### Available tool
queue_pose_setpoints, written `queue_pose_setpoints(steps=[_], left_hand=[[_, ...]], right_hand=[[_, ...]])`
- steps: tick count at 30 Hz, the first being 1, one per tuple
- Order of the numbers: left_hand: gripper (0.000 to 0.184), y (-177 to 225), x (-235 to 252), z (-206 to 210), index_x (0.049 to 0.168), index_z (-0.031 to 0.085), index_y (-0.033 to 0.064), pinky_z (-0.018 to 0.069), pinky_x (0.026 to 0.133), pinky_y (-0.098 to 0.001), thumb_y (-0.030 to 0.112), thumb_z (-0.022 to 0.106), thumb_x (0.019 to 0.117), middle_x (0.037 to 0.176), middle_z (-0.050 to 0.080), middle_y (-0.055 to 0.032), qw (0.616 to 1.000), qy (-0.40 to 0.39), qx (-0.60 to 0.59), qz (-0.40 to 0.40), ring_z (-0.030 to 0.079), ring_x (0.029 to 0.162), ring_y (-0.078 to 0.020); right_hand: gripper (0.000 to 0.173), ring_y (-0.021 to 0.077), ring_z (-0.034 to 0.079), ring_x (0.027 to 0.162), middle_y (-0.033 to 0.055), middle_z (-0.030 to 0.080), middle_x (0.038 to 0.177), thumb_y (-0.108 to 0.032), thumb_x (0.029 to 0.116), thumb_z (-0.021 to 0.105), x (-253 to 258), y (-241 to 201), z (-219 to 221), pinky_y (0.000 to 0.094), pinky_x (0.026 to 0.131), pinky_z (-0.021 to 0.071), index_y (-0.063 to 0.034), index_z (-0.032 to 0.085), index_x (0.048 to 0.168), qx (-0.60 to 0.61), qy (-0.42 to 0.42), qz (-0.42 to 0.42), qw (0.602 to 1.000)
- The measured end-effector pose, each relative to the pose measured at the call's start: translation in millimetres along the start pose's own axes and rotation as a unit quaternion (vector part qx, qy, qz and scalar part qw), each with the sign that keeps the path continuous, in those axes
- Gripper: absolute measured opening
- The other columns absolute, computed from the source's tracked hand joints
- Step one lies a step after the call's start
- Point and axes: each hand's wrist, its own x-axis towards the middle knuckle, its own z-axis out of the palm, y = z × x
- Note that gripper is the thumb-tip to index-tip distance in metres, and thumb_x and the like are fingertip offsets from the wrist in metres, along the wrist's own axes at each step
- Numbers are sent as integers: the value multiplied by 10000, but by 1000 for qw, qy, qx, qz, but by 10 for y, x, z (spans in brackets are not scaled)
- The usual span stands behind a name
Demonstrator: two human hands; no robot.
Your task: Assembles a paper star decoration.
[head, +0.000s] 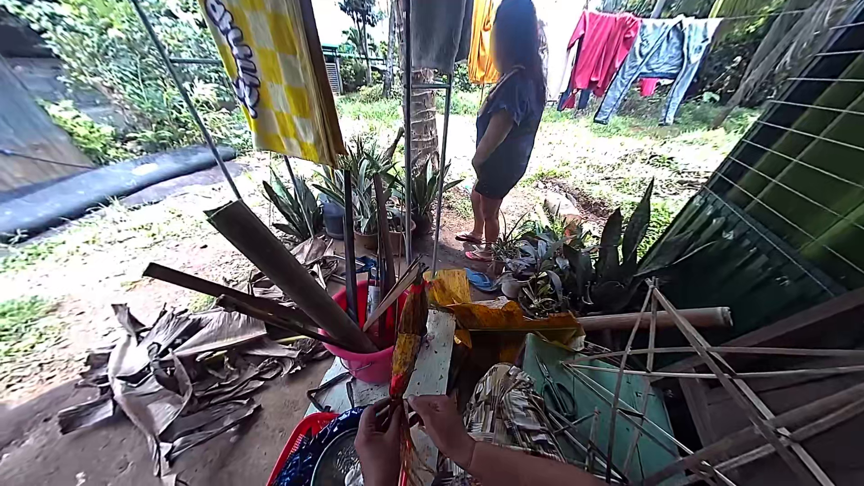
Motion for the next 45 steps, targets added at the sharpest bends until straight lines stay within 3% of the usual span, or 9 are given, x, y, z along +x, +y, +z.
queue_pose_setpoints(steps=[2, 6, 14, 23, 31, 35, 38, 41, 45], left_hand=[[284, -14, 36, 0, 1129, 654, -35, 636, 743, -271, -22, 754, 863, 994, 756, -96, 1000, -11, -8, -6, 748, 796, -113], [270, 21, 39, -6, 1145, 661, -30, 636, 773, -292, 12, 739, 890, 1051, 739, -103, 999, -39, -4, 0, 741, 827, -126], [228, -11, 47, -4, 1153, 682, -39, 628, 813, -280, 5, 688, 929, 1097, 721, -130, 998, -52, -38, -11, 736, 865, -131], [235, -107, 48, 6, 1181, 718, -16, 584, 878, -244, 30, 639, 965, 1172, 673, -147, 996, -74, -33, 43, 685, 1005, -124], [131, 57, 106, -38, 1011, 653, -34, 605, 719, -264, -37, 706, 891, 954, 720, -86, 988, -77, -89, -99, 699, 750, -106], [81, -42, 102, -63, 982, 717, -25, 594, 843, -254, 6, 661, 932, 1077, 694, -112, 992, -106, -56, -27, 692, 930, -105], [220, -19, 112, -106, 969, 744, 2, 543, 895, -256, 134, 575, 1019, 1123, 694, -87, 990, -131, -55, -6, 655, 1024, -88], [159, 13, 158, -158, 963, 756, 26, 580, 865, -261, 166, 681, 970, 1112, 699, -83, 986, -156, -45, -25, 680, 983, -104], [131, 24, 278, -228, 953, 758, 21, 578, 870, -285, 130, 686, 964, 1090, 718, -81, 978, -179, -50, -91, 691, 958, -112]], right_hand=[[443, 127, 708, 817, 101, 757, 939, -225, 1100, 383, 30, 14, -3, 322, 798, 579, 31, 741, 1046, 91, -6, 25, 996], [212, 156, 717, 859, 139, 739, 1002, -56, 1027, 584, 34, -17, 1, 307, 820, 600, 78, 689, 1153, 184, 1, 86, 979], [342, 168, 712, 839, 148, 729, 1013, 2, 968, 657, 87, -3, -10, 305, 794, 590, 56, 576, 1296, 245, 11, 138, 960], [229, 147, 701, 821, 141, 736, 990, -10, 947, 694, 113, -35, -46, 278, 772, 588, 83, 678, 1155, 223, 22, 124, 967], [231, 130, 692, 800, 124, 743, 966, -17, 920, 730, 154, 12, -135, 266, 759, 582, 77, 703, 1129, 192, -21, 112, 975], [209, 130, 681, 768, 119, 732, 926, -18, 914, 736, 204, 9, -170, 268, 740, 580, 76, 696, 1097, 174, -24, 112, 978], [202, 127, 678, 741, 113, 729, 899, -25, 896, 760, 238, -15, -176, 264, 718, 580, 70, 701, 1064, 154, -12, 115, 981], [223, 123, 676, 716, 110, 732, 878, -43, 873, 792, 262, -14, -170, 258, 701, 582, 66, 707, 1048, 144, -11, 118, 983], [207, 118, 668, 721, 105, 728, 872, -45, 875, 791, 293, -43, -155, 257, 700, 571, 59, 702, 1029, 136, -29, 119, 983]])
